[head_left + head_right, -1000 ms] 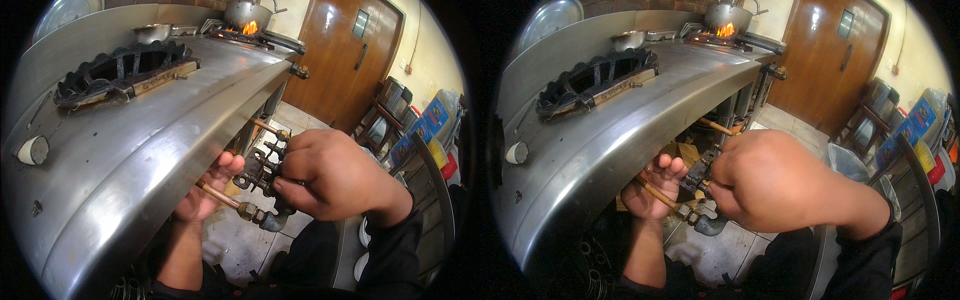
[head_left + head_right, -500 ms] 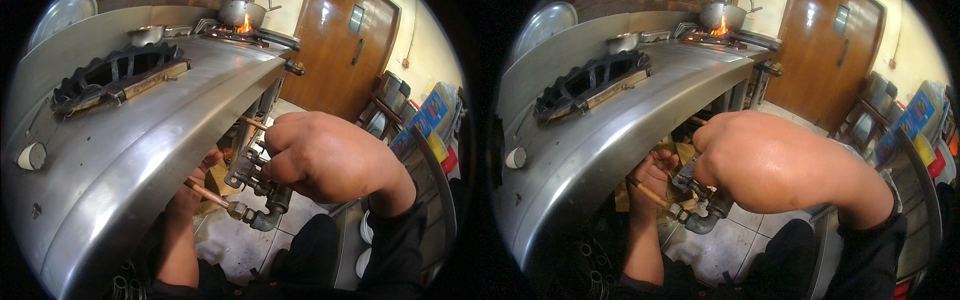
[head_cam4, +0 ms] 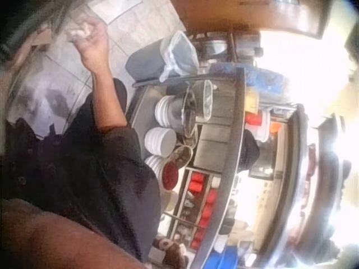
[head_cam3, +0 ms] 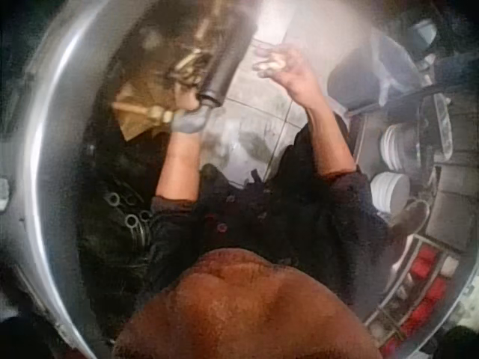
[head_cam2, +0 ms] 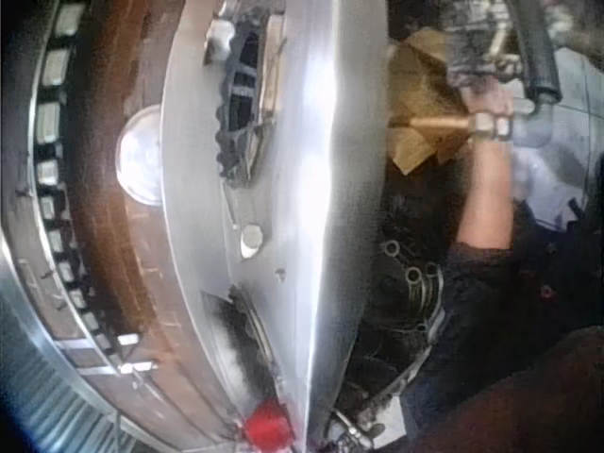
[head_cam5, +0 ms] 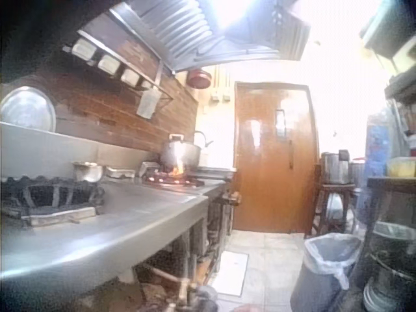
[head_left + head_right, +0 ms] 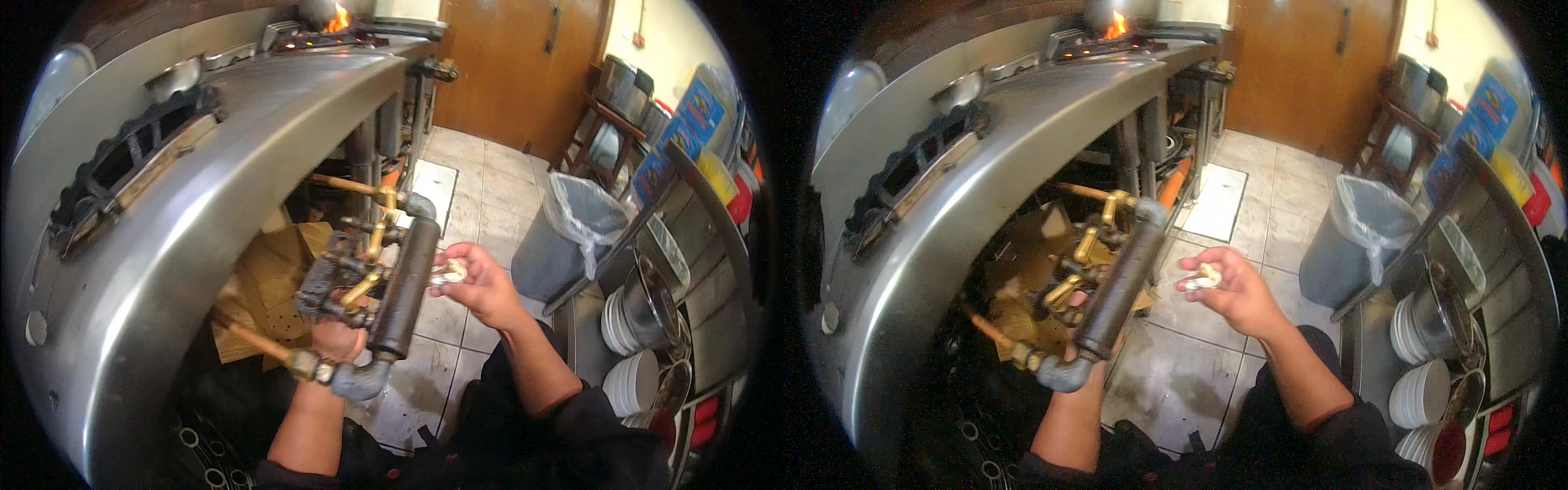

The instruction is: The person applies a white paste to a gas valve and pipe assembly under a commercial stove. They repeatedly rub the paste into the joints and fittings with their fingers while a pot cooks on the burner above.

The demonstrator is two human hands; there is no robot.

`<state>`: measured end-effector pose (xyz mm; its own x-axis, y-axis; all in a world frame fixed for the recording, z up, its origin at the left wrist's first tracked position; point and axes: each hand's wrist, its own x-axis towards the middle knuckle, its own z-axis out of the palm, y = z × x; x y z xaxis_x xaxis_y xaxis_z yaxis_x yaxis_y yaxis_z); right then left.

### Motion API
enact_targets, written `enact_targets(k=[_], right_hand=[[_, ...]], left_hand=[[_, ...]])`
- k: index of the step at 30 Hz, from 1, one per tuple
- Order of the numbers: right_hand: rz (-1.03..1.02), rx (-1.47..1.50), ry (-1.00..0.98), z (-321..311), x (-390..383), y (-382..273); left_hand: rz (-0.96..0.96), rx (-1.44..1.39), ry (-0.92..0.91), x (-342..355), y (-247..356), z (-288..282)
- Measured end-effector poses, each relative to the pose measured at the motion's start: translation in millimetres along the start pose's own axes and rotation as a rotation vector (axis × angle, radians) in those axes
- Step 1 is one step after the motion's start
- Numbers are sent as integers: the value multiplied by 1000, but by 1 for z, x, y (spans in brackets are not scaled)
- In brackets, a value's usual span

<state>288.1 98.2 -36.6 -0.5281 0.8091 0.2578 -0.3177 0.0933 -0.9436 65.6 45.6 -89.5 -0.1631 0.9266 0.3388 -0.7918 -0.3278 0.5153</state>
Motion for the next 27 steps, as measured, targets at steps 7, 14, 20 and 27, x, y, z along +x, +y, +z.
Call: enact_targets(k=[7, 14, 20, 27], right_hand=[[291, 147, -59, -10, 1, 42], [254, 317, 28, -5, 2, 67], [250, 516, 21, 4, 1, 68], [204, 242, -1, 6, -2, 65]], left_hand=[[-92, 382, 205, -3, -27, 30], [-44, 585, 146, 1, -45, 24], [-134, 546, 286, -5, -62, 25], [20, 842, 244, -10, -65, 6]])
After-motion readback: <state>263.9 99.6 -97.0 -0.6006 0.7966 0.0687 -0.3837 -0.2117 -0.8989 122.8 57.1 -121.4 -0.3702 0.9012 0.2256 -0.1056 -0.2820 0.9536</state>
